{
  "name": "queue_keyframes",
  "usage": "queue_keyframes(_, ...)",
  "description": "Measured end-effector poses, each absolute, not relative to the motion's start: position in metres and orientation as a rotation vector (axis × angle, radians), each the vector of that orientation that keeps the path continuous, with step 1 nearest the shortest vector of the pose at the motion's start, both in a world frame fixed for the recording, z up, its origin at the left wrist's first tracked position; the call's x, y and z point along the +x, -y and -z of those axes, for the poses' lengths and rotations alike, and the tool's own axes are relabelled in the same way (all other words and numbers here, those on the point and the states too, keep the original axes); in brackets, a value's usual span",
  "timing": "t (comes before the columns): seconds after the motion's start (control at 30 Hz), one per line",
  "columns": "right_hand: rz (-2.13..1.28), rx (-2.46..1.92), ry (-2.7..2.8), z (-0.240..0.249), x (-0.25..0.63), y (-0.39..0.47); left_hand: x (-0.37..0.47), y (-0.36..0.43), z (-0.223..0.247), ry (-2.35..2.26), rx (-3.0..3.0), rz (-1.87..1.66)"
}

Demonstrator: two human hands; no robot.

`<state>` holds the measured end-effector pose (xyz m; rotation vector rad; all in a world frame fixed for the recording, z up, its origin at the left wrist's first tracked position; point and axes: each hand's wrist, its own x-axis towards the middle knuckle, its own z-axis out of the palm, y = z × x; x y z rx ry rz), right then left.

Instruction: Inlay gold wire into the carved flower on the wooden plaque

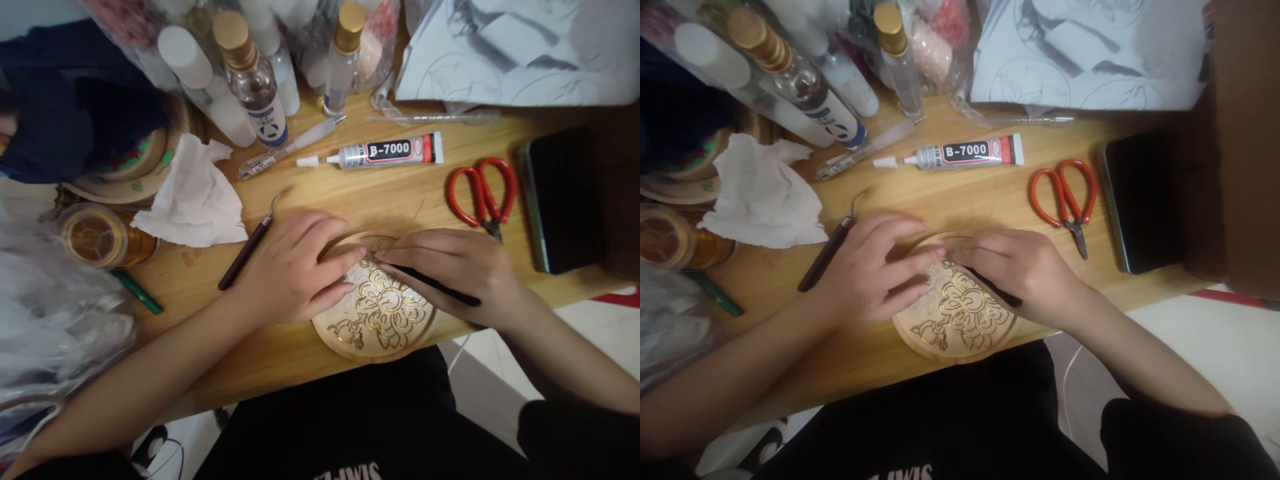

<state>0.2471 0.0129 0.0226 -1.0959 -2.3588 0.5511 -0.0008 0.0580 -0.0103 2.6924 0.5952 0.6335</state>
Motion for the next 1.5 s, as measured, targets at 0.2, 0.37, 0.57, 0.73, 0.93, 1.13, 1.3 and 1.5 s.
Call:
queue_keyframes(0.2,-0.525,-1.091,2.375,-0.023,0.247,-0.012,0.001,-0.058,0.011,-0.579,2.716,-0.642)
queue_keyframes(0.37,-0.521,-1.08,2.365,-0.023,0.247,-0.012,0.002,-0.06,0.007,-0.558,2.72,-0.605)
queue_keyframes(0.57,-0.528,-1.156,2.241,-0.022,0.243,-0.008,0.003,-0.061,0.006,-0.55,2.741,-0.608)
queue_keyframes(0.73,-0.543,-1.413,1.949,-0.028,0.236,0.005,0.003,-0.06,0.005,-0.535,2.761,-0.601)
queue_keyframes(0.93,-0.495,-1.72,1.583,-0.027,0.207,0.028,0.003,-0.059,0.005,-0.548,2.792,-0.604)
queue_keyframes(1.13,-0.379,-1.8,1.43,-0.016,0.179,0.034,0.003,-0.059,0.005,-0.551,2.803,-0.609)
queue_keyframes(1.3,-0.27,-1.83,1.494,-0.013,0.175,0.033,0.003,-0.057,0.003,-0.578,2.795,-0.579)
queue_keyframes(1.5,-0.294,-1.8,1.555,-0.014,0.179,0.036,0.002,-0.055,0.003,-0.608,2.778,-0.579)
